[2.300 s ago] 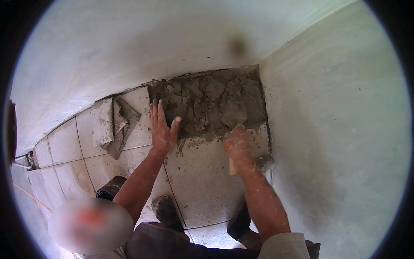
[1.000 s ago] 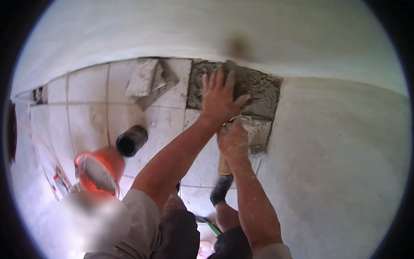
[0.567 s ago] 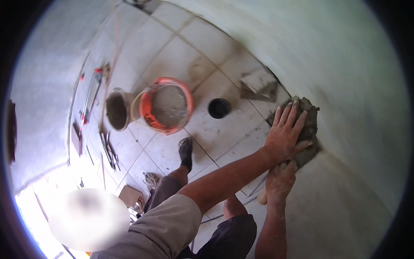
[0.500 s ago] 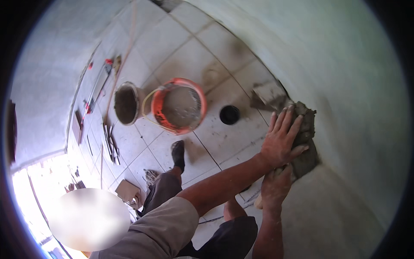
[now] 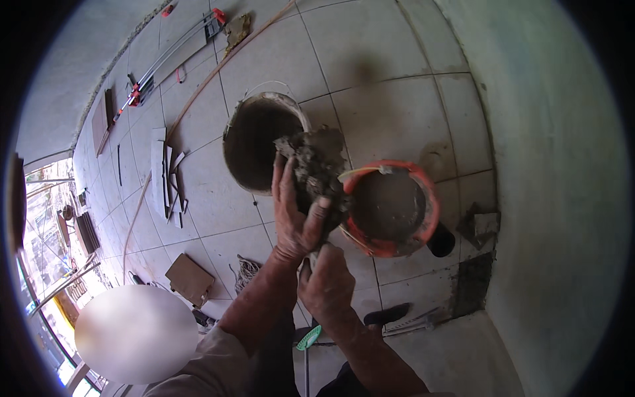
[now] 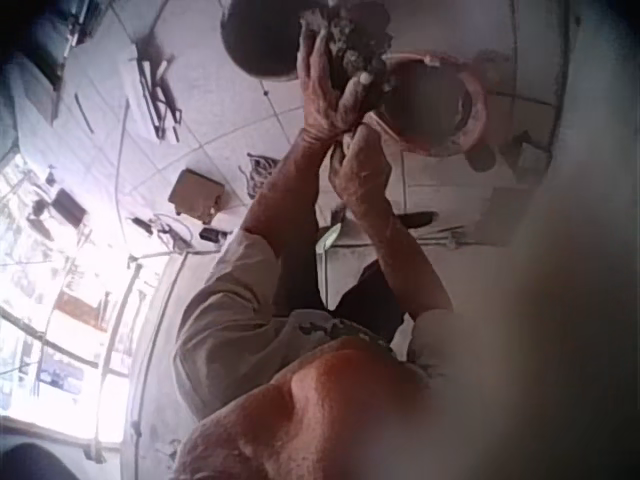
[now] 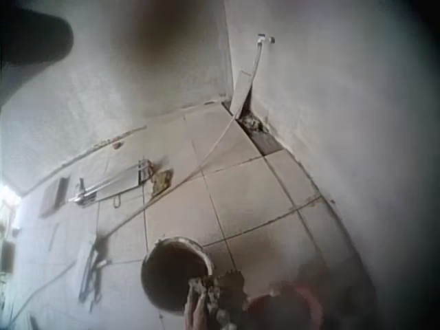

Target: Removing damaged tiles and applying mortar to the floor for new tile placement.

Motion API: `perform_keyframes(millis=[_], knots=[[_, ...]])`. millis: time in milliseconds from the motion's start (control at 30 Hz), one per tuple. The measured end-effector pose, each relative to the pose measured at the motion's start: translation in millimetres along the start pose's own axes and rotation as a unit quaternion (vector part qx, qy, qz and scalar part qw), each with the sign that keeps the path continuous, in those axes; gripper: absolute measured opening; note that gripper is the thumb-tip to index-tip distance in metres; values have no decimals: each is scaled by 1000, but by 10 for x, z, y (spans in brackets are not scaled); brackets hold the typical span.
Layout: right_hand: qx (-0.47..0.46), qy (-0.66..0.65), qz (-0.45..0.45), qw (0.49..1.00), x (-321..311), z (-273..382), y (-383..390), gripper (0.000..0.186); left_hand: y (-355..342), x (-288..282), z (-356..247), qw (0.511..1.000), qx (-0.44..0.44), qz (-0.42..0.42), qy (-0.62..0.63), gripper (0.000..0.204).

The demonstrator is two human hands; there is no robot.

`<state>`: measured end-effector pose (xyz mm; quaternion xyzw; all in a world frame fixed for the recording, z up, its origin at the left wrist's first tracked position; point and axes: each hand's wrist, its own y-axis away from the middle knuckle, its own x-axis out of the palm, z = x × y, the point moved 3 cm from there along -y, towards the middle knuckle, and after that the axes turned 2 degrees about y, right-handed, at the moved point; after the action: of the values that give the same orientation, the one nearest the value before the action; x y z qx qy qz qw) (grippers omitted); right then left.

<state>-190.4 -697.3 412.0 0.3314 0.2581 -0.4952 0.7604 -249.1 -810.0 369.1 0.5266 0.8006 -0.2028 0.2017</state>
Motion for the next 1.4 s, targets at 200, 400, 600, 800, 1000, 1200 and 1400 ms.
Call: perform_keyframes(millis=[200,400,600,800,1000,1200,1400], knots=[[-68,143,21,987,1764,292,-1376,36,-705,-478,2535,977,-190,11,-94,51],[-31,309,59,949,1788,233,-1591,25,-475,-618,2768,962,-224,85,-128,40],[-94,224,10,970,1531,113,-1386,27,-352,-437,2828,986,-94,88,-111,38],[-117,129,-56,983,1554,524,-1429,14,-73,-1008,3918,933,-247,259,-37,41],[-14,248,106,963,907,-198,-1049,27,-18,-387,2387,918,-35,326,-222,41],[16,-186,-111,976,-366,-1353,394,35,-203,-45,1112,953,-43,213,-210,43],[382,-165,-179,892,-1072,-3410,2367,37,647,1639,-1116,947,72,298,-98,36]])
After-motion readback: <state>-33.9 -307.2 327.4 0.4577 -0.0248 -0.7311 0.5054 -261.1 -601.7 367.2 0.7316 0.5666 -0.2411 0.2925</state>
